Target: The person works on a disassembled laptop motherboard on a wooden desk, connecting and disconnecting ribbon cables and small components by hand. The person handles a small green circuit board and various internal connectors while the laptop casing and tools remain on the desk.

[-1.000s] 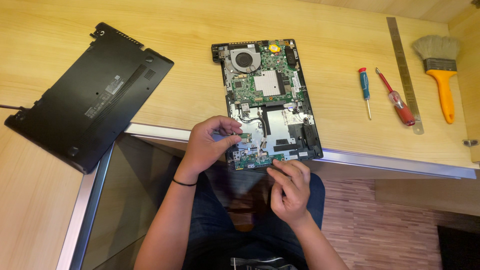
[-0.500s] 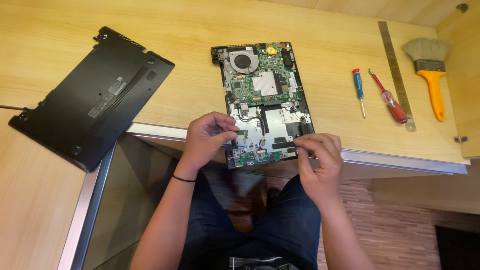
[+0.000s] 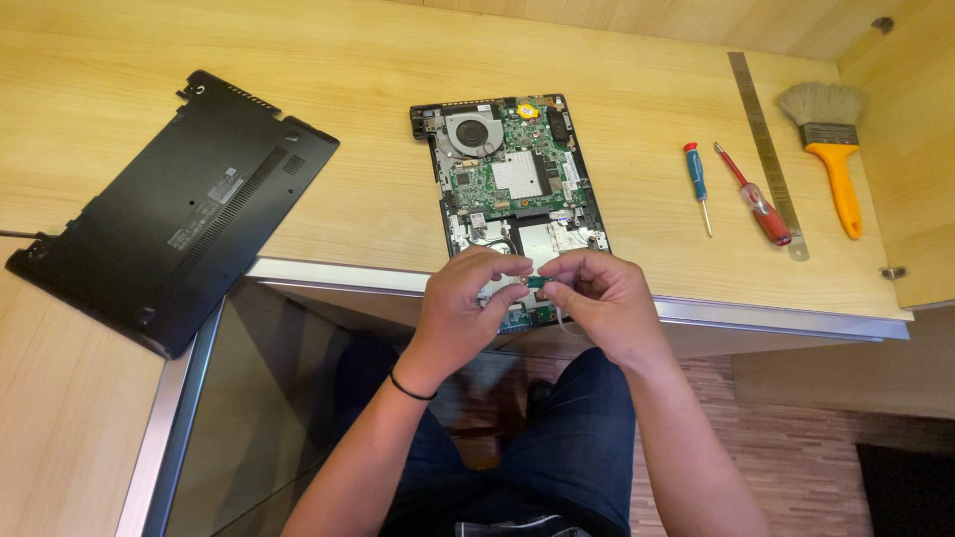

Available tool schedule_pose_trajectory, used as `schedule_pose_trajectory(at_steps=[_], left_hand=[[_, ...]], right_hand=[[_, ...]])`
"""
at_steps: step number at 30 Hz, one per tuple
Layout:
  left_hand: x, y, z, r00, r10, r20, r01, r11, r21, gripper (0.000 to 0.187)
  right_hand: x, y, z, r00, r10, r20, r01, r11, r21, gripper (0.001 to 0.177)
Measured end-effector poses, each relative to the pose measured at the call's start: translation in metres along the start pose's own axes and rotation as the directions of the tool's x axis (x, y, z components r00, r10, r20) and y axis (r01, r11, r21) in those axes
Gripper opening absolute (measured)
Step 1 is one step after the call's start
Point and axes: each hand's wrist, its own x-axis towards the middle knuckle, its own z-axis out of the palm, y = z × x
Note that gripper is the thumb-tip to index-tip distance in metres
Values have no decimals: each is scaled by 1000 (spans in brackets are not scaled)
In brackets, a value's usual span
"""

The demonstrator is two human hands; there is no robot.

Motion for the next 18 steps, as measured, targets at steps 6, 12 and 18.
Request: schedule_pose_trajectory(at_steps=[6,12,18], left_hand=[[-28,19,-11,966,36,256,-160,861,482,47],[-44,6,-13,962,-5,273,-164,790,591,38],[-46,-20,-27,980,14,200,-149,713,685,33]], right_hand=[[24,0,-43,974,-3,-228,-6,999,-38,21],[47,65,-84,916,-104,-387,157,982,108,18],[38,60,-80,918,-144,-369,194,976,102,15]])
